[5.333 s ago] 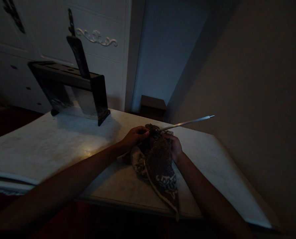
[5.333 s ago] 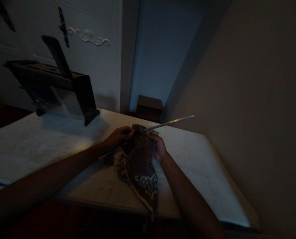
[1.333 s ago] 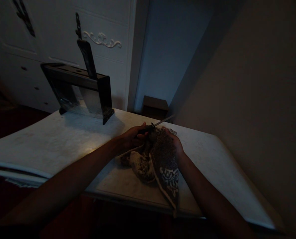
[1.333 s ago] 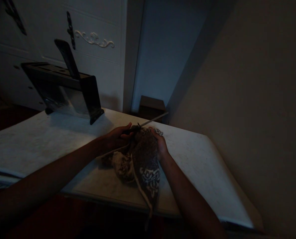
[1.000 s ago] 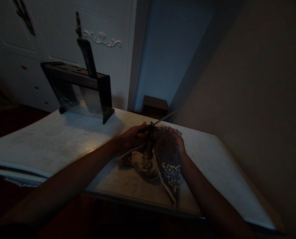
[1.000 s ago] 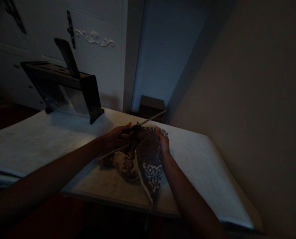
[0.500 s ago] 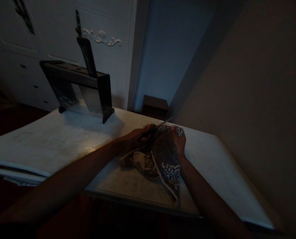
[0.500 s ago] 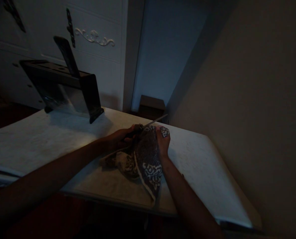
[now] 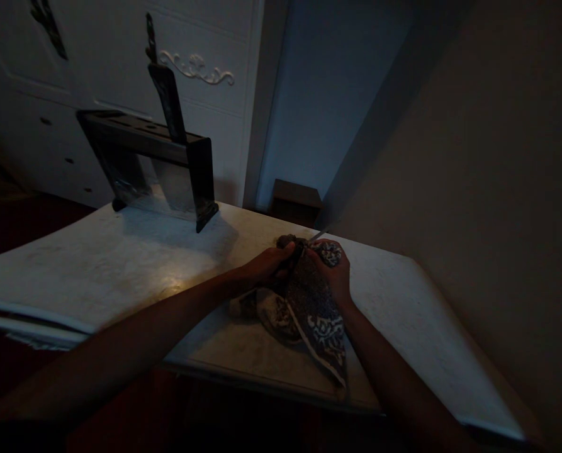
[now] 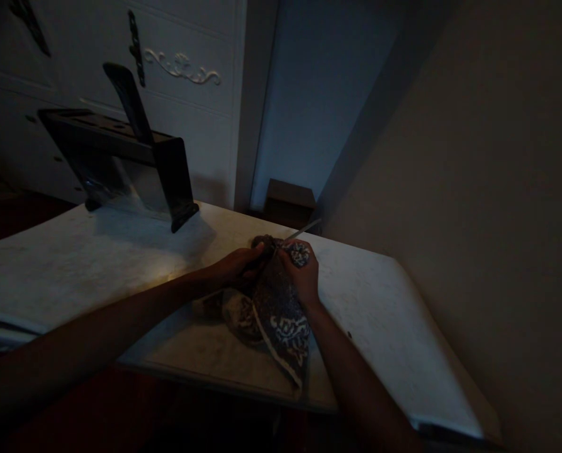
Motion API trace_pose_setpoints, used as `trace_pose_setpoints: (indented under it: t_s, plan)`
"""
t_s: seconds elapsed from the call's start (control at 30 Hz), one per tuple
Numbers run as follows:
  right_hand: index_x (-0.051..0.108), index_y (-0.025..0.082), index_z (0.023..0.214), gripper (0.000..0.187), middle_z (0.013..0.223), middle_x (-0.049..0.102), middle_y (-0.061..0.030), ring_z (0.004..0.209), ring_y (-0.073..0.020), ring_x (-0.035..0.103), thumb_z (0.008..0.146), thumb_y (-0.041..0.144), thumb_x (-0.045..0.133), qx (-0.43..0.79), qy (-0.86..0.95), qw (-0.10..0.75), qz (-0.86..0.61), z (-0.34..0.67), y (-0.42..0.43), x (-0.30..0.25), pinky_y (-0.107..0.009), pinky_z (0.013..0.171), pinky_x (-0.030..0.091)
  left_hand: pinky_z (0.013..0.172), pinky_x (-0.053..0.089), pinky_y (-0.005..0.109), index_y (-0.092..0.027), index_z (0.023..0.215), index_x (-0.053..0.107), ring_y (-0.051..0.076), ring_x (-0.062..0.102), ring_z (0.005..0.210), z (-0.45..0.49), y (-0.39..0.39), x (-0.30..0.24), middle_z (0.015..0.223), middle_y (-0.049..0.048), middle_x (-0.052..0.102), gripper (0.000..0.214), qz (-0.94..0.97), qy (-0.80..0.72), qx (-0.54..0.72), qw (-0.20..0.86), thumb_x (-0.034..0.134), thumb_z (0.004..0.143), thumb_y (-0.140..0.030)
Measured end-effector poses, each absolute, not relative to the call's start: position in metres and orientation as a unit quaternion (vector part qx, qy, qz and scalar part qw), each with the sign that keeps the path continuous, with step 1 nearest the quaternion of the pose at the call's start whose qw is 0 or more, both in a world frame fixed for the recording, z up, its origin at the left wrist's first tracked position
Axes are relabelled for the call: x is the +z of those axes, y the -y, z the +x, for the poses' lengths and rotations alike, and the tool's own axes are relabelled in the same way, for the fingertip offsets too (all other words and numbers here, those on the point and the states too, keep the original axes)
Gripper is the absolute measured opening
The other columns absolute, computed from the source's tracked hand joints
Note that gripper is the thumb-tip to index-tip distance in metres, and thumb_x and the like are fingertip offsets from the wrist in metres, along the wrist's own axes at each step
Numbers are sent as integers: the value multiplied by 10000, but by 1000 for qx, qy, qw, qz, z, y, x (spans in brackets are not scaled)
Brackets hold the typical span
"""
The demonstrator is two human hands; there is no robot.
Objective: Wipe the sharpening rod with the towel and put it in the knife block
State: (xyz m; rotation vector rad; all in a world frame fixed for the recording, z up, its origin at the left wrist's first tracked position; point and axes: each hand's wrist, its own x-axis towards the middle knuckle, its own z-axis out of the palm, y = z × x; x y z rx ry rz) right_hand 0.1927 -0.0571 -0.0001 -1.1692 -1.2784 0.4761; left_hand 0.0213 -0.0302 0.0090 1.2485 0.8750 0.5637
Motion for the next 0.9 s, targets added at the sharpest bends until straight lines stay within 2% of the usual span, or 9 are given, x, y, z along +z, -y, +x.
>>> trace_pose_setpoints:
  t_s: [0.27,0.37,0.57,0.7,0.9]
  plan:
    - [639,206,964,324,908,694,-16,806,-180,637,723,399,736,171,613,570,-519,200,61,-2,-313,780,506,409,237,226,-166,665,467,81,362,421,23,41,8,511,-12,441,663,664,-380,281,579,356,763,-812]
    - [643,209,977,311,913,699,-17,801,-181,640,734,388,719,156,624,563,-520,200,61,-4,-313,777,507,436,277,231,-164,709,477,93,400,461,23,45,10,552,-10,460,660,686,-372,272,563,350,764,-809]
    - [639,210,968,289,901,695,-6,786,-173,635,715,335,705,154,619,567,-520,198,62,-7,-297,756,502,496,350,246,-168,784,485,127,480,553,21,45,11,637,0,510,556,729,-381,254,509,370,821,-711]
    - [634,207,941,278,871,686,-2,767,-169,621,693,311,702,153,618,573,-516,195,61,-5,-290,738,493,521,354,247,-170,763,498,137,498,580,22,45,11,645,8,527,491,751,-383,259,472,366,861,-633]
    - [626,209,938,268,866,671,0,753,-165,602,697,307,689,172,610,573,-519,193,58,-5,-297,739,491,549,368,253,-170,728,509,147,524,594,25,49,10,632,13,543,436,725,-407,295,470,380,884,-557]
